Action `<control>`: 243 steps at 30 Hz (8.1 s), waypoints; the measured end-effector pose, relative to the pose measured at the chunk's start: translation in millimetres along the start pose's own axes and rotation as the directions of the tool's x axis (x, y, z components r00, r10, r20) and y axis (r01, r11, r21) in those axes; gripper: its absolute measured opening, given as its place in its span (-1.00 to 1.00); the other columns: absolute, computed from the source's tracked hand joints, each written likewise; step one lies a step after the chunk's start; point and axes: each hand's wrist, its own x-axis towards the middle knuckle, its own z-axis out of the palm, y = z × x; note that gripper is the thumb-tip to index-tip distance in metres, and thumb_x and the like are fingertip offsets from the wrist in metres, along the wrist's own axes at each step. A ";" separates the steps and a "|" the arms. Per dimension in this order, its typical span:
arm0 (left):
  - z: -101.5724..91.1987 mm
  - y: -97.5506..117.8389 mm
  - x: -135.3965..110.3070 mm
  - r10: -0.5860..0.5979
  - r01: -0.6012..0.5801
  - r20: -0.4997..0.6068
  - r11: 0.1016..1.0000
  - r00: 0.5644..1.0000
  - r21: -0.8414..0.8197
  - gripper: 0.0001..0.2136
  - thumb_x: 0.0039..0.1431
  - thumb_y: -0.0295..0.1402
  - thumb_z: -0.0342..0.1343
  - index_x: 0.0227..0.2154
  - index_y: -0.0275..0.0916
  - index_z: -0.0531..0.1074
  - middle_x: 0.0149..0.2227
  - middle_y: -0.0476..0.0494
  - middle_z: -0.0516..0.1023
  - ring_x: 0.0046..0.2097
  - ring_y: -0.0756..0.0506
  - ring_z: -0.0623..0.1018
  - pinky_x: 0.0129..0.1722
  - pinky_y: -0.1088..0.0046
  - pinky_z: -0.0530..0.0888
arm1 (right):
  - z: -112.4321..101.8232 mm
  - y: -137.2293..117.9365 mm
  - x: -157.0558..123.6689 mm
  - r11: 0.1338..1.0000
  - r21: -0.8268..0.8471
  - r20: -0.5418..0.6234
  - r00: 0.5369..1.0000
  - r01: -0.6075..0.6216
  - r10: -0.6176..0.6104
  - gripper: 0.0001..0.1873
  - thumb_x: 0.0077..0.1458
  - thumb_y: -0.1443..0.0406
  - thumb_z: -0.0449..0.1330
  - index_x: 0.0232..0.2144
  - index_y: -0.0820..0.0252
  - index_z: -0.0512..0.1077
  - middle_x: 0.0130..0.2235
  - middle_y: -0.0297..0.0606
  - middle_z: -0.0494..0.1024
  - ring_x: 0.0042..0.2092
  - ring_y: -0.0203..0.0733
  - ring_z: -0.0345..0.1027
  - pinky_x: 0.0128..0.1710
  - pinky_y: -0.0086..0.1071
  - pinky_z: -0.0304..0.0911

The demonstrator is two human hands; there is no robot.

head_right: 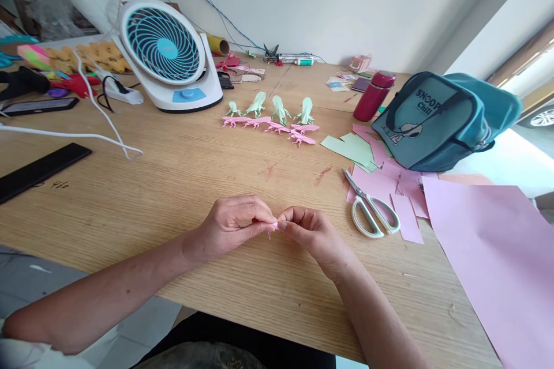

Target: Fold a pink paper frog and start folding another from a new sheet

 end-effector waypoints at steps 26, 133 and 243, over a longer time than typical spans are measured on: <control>3.7 0.5 -3.7 0.067 -0.063 -0.021 0.988 0.998 0.144 -0.92 0.22 -0.43 0.19 -0.39 -0.27 0.52 -0.43 -0.06 0.59 -0.34 0.00 0.48 -0.25 0.48 0.43 | -1.8 1.6 2.0 0.997 -0.071 -0.026 1.000 -0.002 0.000 -0.64 -0.11 0.02 0.38 -0.52 0.20 0.49 -0.51 -0.35 0.41 -0.46 -0.31 0.13 -0.48 -0.40 -0.01; 6.4 -2.6 -0.6 -0.156 0.149 -0.103 0.986 0.982 -0.077 -0.92 0.18 -0.41 0.23 -0.42 -0.24 0.56 -0.44 -0.08 0.60 -0.31 -0.04 0.47 -0.20 0.41 0.40 | 11.4 -10.2 -10.2 0.913 -0.394 -0.142 0.975 0.102 -0.170 -0.78 0.17 0.21 0.14 -0.46 0.19 0.44 -0.51 -0.37 0.40 -0.44 -0.30 0.21 -0.45 -0.42 0.12; 4.4 3.7 -3.0 -0.355 0.318 -0.128 0.916 0.926 -0.243 -0.92 0.08 -0.33 0.32 -0.42 -0.23 0.60 -0.42 -0.12 0.57 -0.26 -0.06 0.49 -0.31 0.47 0.51 | 10.8 7.6 -10.5 0.320 -0.783 0.082 0.598 0.534 -0.798 -0.76 0.17 0.52 0.16 -0.21 0.09 0.41 -0.30 -0.24 0.44 -0.28 -0.19 0.37 -0.30 -0.24 0.31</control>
